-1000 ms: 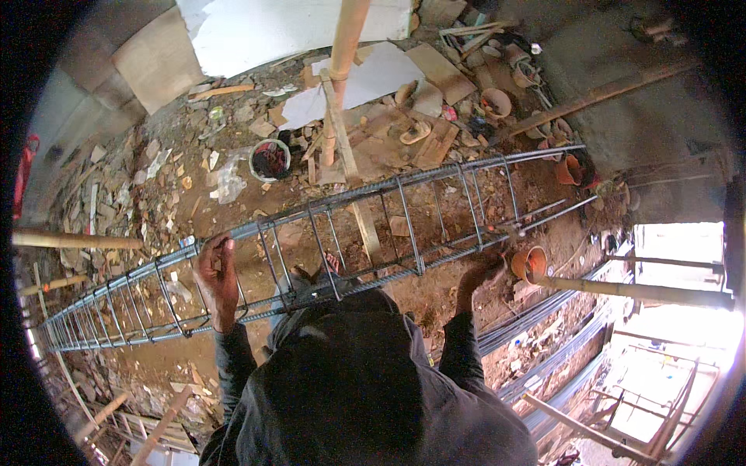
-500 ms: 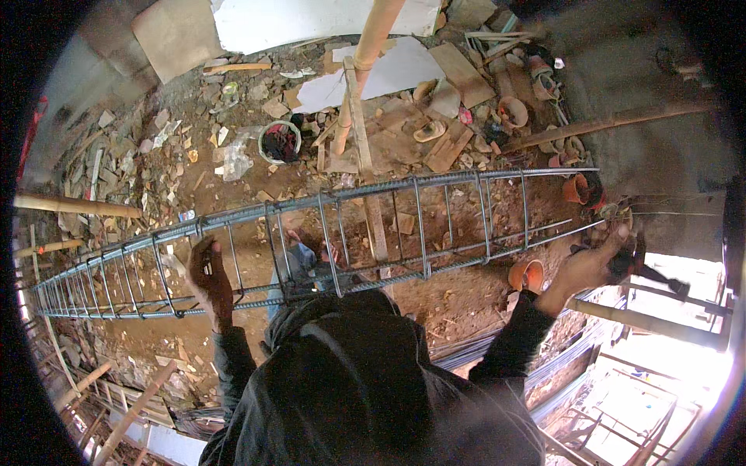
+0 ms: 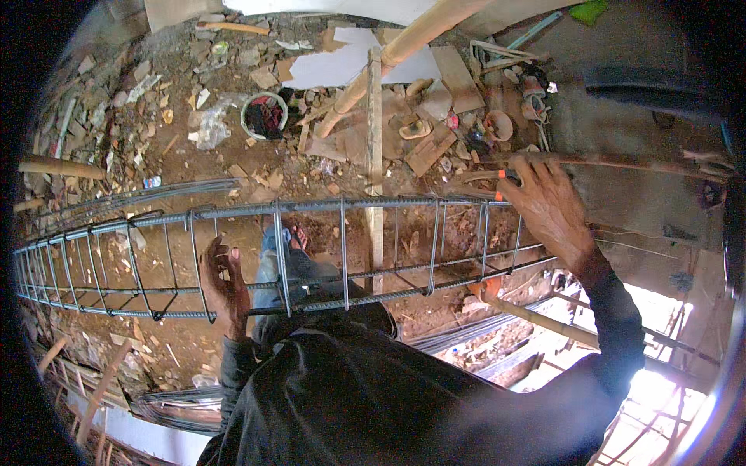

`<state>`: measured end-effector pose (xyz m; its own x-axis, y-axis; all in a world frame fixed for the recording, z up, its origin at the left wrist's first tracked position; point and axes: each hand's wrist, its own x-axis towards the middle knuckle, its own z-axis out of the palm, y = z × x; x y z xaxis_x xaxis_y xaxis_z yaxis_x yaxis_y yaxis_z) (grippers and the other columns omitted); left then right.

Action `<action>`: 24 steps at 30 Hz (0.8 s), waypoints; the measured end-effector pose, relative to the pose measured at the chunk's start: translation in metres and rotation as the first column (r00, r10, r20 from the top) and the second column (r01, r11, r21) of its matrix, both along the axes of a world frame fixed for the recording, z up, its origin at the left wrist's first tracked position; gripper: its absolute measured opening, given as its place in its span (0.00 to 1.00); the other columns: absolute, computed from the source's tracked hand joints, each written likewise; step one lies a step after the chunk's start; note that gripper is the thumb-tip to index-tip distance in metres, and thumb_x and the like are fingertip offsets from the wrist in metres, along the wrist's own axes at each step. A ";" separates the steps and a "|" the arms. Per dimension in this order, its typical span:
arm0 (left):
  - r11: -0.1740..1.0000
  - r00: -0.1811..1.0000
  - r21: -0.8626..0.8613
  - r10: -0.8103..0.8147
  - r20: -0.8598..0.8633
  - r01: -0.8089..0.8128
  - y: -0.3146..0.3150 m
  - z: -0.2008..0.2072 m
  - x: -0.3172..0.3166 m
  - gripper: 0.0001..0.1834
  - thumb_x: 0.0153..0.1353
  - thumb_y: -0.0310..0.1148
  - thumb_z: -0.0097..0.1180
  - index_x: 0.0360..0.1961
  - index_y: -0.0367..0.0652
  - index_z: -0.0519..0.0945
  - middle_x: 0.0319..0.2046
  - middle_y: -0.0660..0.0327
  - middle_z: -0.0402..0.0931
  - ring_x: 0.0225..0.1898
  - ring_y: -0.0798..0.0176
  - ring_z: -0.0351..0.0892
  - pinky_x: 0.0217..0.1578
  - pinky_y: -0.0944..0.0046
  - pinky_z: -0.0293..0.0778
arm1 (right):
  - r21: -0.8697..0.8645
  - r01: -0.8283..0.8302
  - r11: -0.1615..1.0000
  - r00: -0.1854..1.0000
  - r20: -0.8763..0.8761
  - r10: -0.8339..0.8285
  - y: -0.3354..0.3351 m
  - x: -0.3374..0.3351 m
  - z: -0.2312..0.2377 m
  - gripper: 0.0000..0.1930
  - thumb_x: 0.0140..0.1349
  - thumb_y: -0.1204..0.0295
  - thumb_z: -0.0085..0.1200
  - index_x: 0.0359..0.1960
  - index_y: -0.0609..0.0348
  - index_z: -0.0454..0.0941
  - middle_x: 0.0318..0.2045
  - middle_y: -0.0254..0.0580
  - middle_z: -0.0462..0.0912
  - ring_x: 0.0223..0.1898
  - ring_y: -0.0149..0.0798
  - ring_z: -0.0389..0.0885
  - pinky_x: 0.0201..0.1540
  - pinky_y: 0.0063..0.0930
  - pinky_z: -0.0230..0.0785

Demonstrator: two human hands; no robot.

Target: The person assembles a rebar cage by tying intersecting steel bars with wire using pliers. They repeatedly wrap wire around bar intersections and twist it to secure the joints, working along the length of the cage.

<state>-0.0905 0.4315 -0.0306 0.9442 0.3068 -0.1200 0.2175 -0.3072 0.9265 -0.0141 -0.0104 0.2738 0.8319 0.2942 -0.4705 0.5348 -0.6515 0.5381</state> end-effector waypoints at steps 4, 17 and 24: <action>0.977 0.994 0.184 -0.110 0.009 0.107 0.005 -0.003 0.004 0.14 0.70 0.27 0.65 0.54 0.35 0.84 0.40 0.59 0.82 0.38 0.68 0.77 0.41 0.68 0.74 | -0.237 -0.134 0.962 0.987 -0.119 0.108 0.001 0.018 -0.017 0.17 0.61 0.68 0.56 0.52 0.53 0.84 0.54 0.43 0.80 0.61 0.46 0.76 0.71 0.50 0.59; 0.996 0.986 -0.028 -0.092 -0.139 0.089 0.005 0.013 0.008 0.06 0.70 0.24 0.62 0.45 0.33 0.85 0.37 0.55 0.83 0.38 0.64 0.82 0.42 0.65 0.77 | -0.230 -0.264 0.937 0.939 -0.284 0.195 0.011 0.046 -0.037 0.18 0.65 0.65 0.57 0.55 0.55 0.84 0.58 0.43 0.80 0.66 0.47 0.73 0.80 0.61 0.47; 0.995 0.980 -0.072 -0.077 -0.186 0.065 0.004 0.012 0.009 0.07 0.71 0.26 0.62 0.45 0.33 0.85 0.37 0.57 0.83 0.38 0.65 0.79 0.44 0.64 0.75 | -0.322 -0.318 0.892 0.896 -0.410 0.172 0.012 0.053 -0.039 0.21 0.65 0.64 0.58 0.58 0.55 0.83 0.61 0.45 0.78 0.70 0.50 0.71 0.82 0.62 0.42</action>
